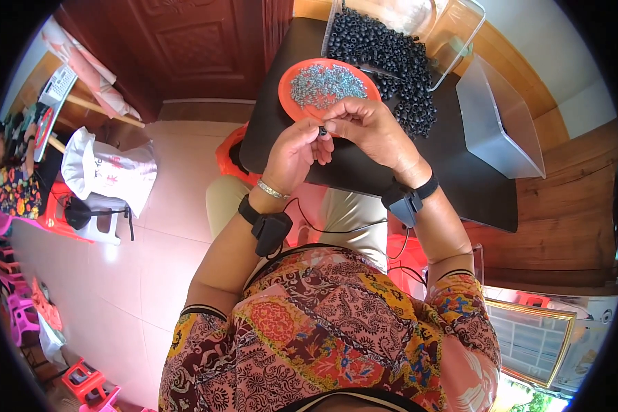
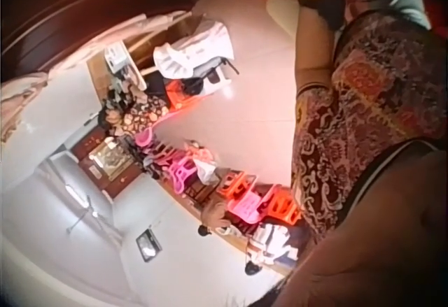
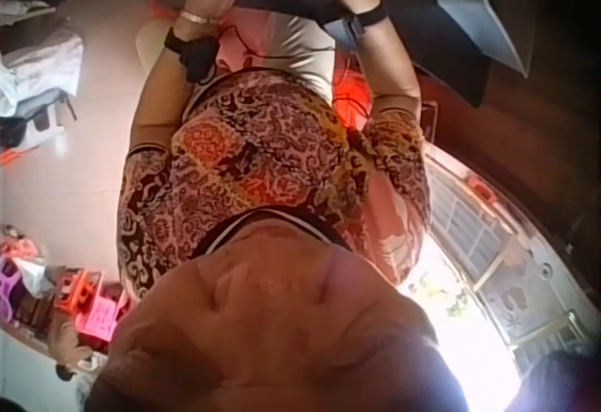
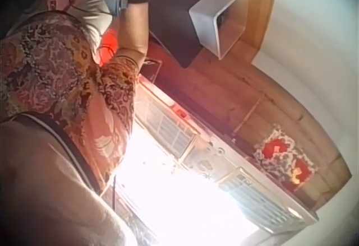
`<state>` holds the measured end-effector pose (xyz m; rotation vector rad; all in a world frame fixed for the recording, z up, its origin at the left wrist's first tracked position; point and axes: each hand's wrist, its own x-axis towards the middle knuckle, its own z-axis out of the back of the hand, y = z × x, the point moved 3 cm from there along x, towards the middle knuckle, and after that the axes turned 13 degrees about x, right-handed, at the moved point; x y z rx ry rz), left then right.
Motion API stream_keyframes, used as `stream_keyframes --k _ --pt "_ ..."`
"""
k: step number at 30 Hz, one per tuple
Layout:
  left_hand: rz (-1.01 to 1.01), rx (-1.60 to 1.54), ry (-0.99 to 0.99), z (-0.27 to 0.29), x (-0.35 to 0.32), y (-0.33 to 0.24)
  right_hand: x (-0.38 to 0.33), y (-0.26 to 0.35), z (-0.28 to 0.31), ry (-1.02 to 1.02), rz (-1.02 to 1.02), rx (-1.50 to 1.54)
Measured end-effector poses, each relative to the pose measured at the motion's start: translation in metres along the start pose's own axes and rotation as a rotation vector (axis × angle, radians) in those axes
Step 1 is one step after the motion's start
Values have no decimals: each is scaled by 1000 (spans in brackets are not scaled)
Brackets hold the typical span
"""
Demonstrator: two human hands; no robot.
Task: Assembling small silver components into small black plastic parts manually at a workspace.
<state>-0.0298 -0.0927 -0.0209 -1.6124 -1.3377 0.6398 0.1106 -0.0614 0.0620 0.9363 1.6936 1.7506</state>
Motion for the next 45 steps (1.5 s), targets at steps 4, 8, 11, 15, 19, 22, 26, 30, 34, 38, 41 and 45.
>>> stream_keyframes --k 4,8,11,15,19,22,26,30,34,38,41,45 --pt "-4 28 -32 -1 -1 0 0 2 -4 -13 14 -57" --pt "-16 18 -18 1 0 0 -1 -7 -3 -50 14 -145" --pt "-40 -32 19 2 1 2 -6 -9 -7 -107 142 -274" --pt "-25 -119 -26 1 0 2 -14 -8 -14 -210 508 -565" --pt "-36 -76 -31 -1 0 1 -17 -16 -16 -242 549 -590" --pt "-35 -59 -56 -3 0 1 -18 -19 -16 -249 546 -587" --pt "-51 -46 -33 -1 0 3 -19 -16 -18 -255 610 -627" --pt "-73 -11 9 -1 0 4 -17 -25 -12 -290 458 -399" --pt "-48 6 31 0 0 2 -18 -27 -13 -275 286 -131" --pt "-35 8 25 -3 0 2 -16 -30 -10 -255 406 -296" --pt "-53 -18 12 -1 -1 4 -19 -22 -17 -253 575 -528" --pt "-55 -52 25 0 0 6 -22 -21 -20 -260 659 -704"
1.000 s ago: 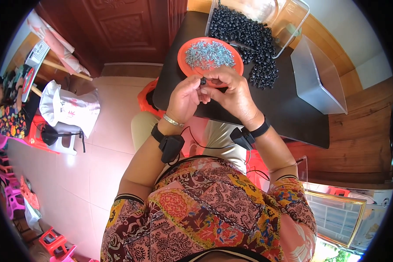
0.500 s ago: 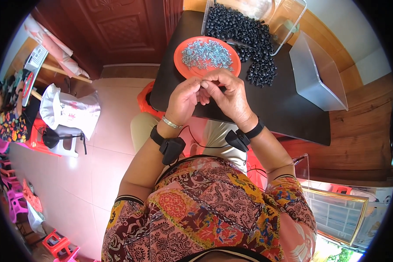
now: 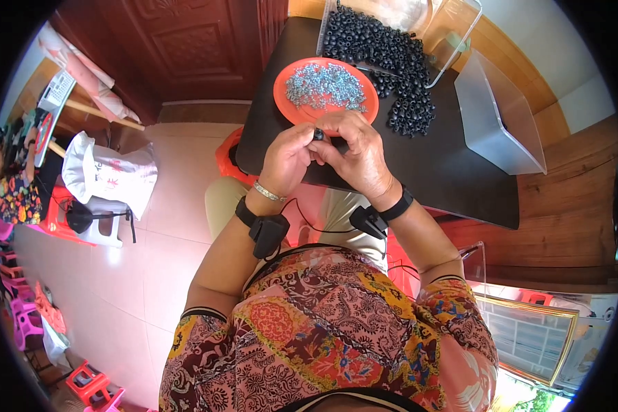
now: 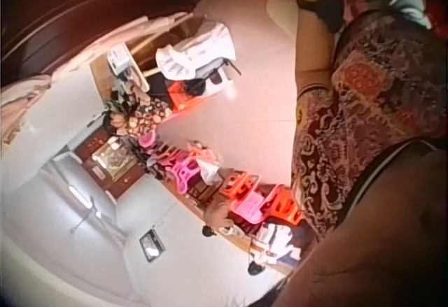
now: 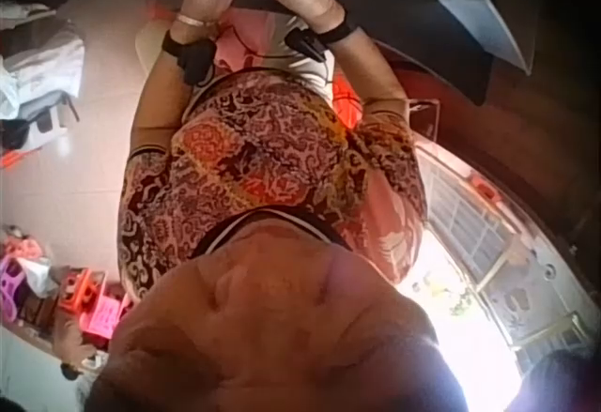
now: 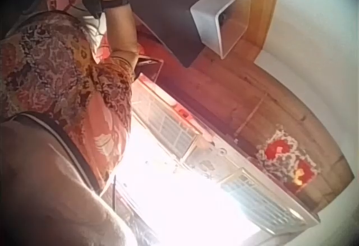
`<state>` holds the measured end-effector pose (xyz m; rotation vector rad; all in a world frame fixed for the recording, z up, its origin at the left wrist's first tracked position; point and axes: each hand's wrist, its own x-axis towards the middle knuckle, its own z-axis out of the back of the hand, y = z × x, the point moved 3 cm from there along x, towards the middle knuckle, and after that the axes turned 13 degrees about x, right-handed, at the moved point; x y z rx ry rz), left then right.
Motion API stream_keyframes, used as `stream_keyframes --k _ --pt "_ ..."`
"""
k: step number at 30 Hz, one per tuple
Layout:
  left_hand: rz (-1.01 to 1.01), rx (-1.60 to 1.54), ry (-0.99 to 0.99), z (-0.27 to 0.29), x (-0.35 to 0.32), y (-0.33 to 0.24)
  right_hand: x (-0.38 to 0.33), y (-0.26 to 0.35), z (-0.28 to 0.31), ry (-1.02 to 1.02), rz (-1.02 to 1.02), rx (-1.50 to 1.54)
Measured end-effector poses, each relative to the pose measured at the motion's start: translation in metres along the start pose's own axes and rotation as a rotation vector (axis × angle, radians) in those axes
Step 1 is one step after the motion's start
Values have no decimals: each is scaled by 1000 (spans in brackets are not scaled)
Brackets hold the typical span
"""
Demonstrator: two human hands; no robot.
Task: Assembling small silver components into small black plastic parts manually at a workspace.
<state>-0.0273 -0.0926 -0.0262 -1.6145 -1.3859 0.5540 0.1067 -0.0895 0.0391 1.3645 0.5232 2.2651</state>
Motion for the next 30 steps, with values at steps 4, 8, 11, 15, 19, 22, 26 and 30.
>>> stream_keyframes --k 4,8,11,15,19,22,26,30 --pt "1 8 1 1 1 0 0 2 -1 -3 6 -40" --pt "4 5 7 3 1 -1 1 7 -2 19 37 -111" --pt "8 24 15 2 1 -1 0 11 -3 36 57 -158" --pt "18 14 -13 -2 1 0 -3 15 -2 29 83 -243" --pt "9 -9 -5 11 -4 3 -3 13 -13 82 62 -298" --pt "10 -60 55 6 -1 3 2 17 -11 124 225 -367" --pt "56 1 -208 5 4 4 3 11 -12 145 223 -407" --pt "42 -9 -169 6 5 6 2 9 -11 164 202 -420"
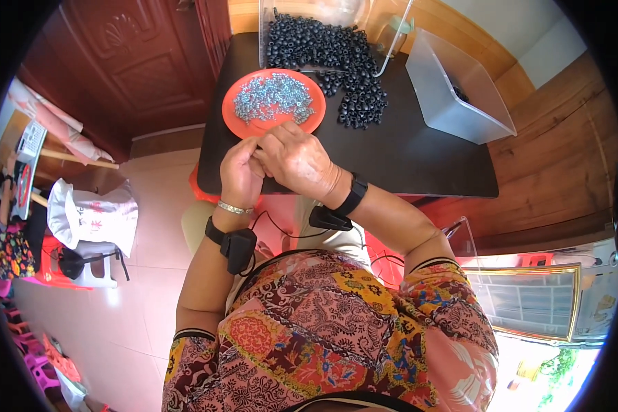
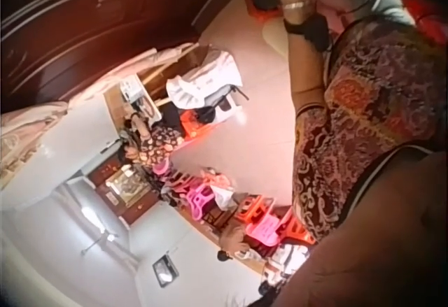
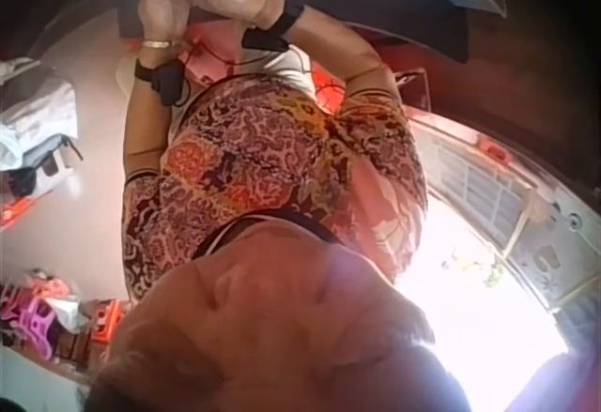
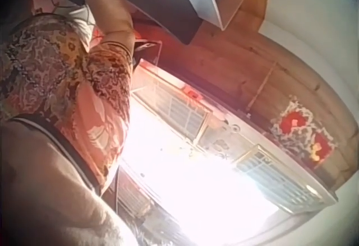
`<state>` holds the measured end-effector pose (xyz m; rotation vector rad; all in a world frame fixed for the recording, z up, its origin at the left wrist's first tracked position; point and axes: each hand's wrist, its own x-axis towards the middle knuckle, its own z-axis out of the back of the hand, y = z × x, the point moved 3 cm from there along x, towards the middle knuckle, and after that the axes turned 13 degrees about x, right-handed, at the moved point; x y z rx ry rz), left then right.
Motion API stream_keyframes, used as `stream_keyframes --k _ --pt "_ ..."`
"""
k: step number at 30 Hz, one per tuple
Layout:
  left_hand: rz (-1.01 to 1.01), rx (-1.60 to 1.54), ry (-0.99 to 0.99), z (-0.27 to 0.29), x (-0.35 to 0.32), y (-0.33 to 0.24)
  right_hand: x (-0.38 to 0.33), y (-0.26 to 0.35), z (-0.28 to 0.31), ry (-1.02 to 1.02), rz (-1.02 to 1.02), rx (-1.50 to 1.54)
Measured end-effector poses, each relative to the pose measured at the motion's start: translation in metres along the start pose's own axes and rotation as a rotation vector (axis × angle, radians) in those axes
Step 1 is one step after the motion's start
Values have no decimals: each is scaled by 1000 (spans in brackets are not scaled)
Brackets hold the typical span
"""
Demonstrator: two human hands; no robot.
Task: Assembling small silver components into small black plastic parts manually at a workspace.
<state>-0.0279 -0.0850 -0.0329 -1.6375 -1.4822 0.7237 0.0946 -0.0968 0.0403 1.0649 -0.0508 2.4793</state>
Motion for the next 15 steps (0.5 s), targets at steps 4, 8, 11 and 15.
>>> stream_keyframes --k 4,8,11,15 --pt "-32 116 42 -7 -5 -2 6 -6 23 -4 -96 15" --pt "15 203 72 -7 -9 -9 11 -41 116 -419 -202 -245" --pt "-15 266 98 -8 -8 -11 2 -96 203 -609 -272 -669" --pt "1 242 103 -11 -4 -6 -26 -158 265 -460 -340 -1007"
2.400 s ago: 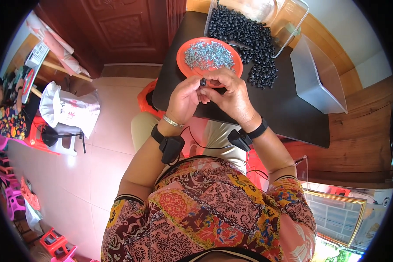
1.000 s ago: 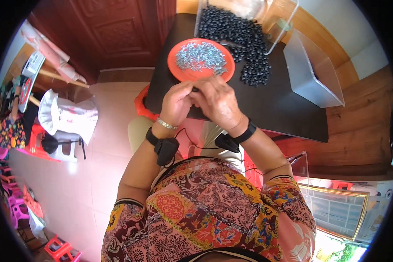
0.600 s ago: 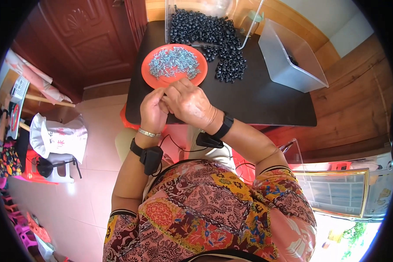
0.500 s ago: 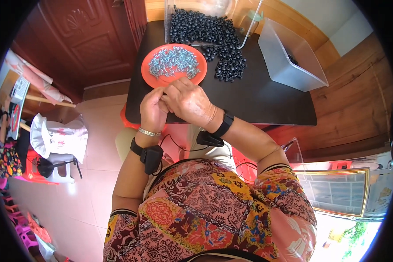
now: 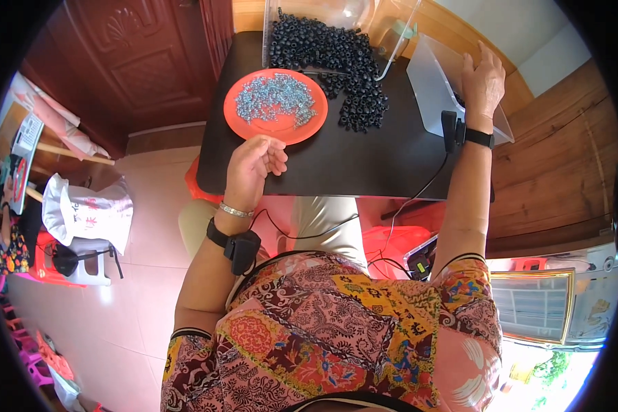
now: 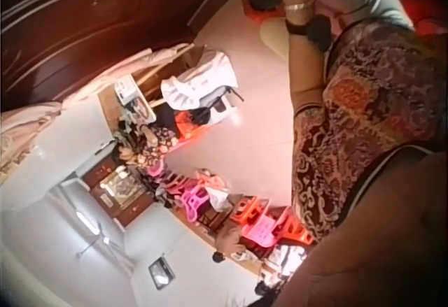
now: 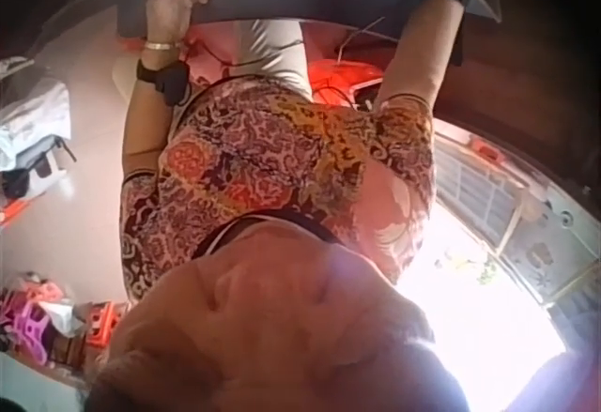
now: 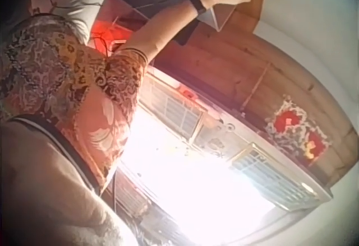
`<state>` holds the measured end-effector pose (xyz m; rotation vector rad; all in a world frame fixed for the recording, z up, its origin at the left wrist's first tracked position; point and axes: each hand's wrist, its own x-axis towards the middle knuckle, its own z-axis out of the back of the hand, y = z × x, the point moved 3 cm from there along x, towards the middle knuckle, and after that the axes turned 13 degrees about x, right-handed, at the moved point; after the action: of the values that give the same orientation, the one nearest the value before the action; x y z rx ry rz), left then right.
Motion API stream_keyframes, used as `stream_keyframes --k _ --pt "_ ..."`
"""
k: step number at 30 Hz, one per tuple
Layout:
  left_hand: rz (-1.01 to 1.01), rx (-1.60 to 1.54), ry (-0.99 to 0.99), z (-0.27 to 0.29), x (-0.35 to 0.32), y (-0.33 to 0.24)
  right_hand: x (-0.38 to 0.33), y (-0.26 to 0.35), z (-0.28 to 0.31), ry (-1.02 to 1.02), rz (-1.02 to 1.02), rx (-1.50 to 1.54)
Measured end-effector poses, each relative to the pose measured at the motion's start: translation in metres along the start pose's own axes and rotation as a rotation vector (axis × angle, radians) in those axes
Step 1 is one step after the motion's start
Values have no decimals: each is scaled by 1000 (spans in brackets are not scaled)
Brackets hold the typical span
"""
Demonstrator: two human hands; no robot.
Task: Assembling small silver components into small black plastic parts manually at a workspace.
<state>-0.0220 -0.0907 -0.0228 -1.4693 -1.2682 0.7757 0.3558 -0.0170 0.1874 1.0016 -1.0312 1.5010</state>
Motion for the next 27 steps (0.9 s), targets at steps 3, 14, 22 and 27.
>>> stream_keyframes --k 3,14,22,27 --pt "-4 16 -24 2 -1 -2 -24 -1 -28 149 42 173" --pt "10 35 -13 0 -4 -5 -112 148 -47 1024 141 731" --pt "-2 57 -6 1 -4 -6 -120 148 -51 821 142 746" --pt "18 83 11 -1 -5 -7 -104 174 -23 956 -212 1090"
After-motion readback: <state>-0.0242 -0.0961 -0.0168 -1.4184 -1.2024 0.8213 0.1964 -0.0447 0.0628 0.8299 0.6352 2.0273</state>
